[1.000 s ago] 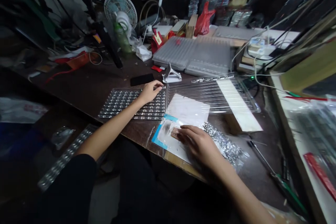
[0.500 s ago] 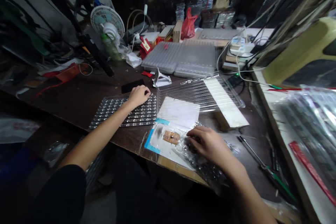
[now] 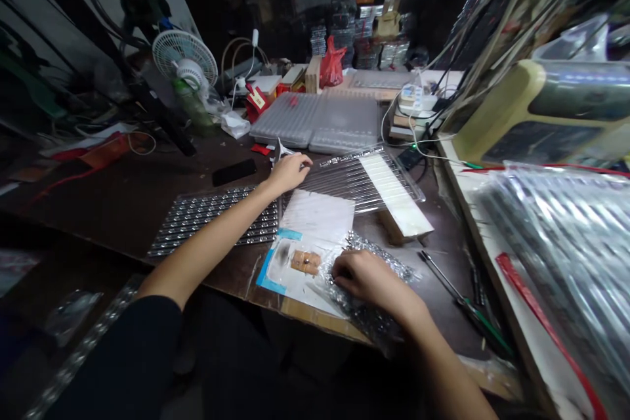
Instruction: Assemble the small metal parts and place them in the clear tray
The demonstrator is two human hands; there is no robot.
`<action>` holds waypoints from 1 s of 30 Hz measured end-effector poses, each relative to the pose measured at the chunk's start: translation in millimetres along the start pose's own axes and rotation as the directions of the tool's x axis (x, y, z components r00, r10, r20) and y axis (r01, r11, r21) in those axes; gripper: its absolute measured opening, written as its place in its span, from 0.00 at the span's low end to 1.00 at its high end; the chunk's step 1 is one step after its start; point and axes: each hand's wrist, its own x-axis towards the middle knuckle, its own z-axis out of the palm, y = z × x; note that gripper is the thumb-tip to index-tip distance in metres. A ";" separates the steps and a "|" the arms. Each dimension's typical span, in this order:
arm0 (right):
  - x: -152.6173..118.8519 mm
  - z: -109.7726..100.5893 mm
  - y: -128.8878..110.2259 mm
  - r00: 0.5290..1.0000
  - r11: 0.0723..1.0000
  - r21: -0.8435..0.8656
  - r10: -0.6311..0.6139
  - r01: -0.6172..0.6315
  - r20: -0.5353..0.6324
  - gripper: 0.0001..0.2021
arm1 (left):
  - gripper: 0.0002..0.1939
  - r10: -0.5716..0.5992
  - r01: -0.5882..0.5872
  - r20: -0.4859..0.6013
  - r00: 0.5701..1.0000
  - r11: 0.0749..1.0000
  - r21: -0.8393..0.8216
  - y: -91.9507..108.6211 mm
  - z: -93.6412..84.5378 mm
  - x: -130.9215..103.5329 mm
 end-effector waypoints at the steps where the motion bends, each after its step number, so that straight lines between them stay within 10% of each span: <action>1: 0.6 -1.1 0.7 1.000 0.999 0.031 -0.006 0.006 -0.003 0.08 | 0.12 0.013 -0.013 -0.005 1.000 1.000 -0.005 8.3 6.9 8.9; 10: 6.3 -4.8 2.4 0.993 0.980 0.177 -0.079 0.093 -0.085 0.07 | 0.03 0.007 -0.014 -0.072 0.997 0.996 -0.093 29.7 20.4 19.2; 15: 6.1 -0.7 -1.4 0.994 0.970 0.222 -0.091 0.102 -0.059 0.13 | 0.06 0.013 -0.093 -0.182 0.983 0.894 -0.439 46.9 -5.6 -56.8; 22: 9.5 0.8 -5.8 0.988 0.964 0.251 -0.051 0.087 -0.148 0.14 | 0.06 -0.112 0.078 -0.023 0.993 0.810 -0.582 61.0 -7.9 -189.8; 30: 14.1 10.4 -2.1 0.945 0.974 0.227 0.067 0.007 -0.319 0.08 | 0.03 -0.076 0.070 0.013 0.997 0.829 -0.555 59.1 2.7 -203.8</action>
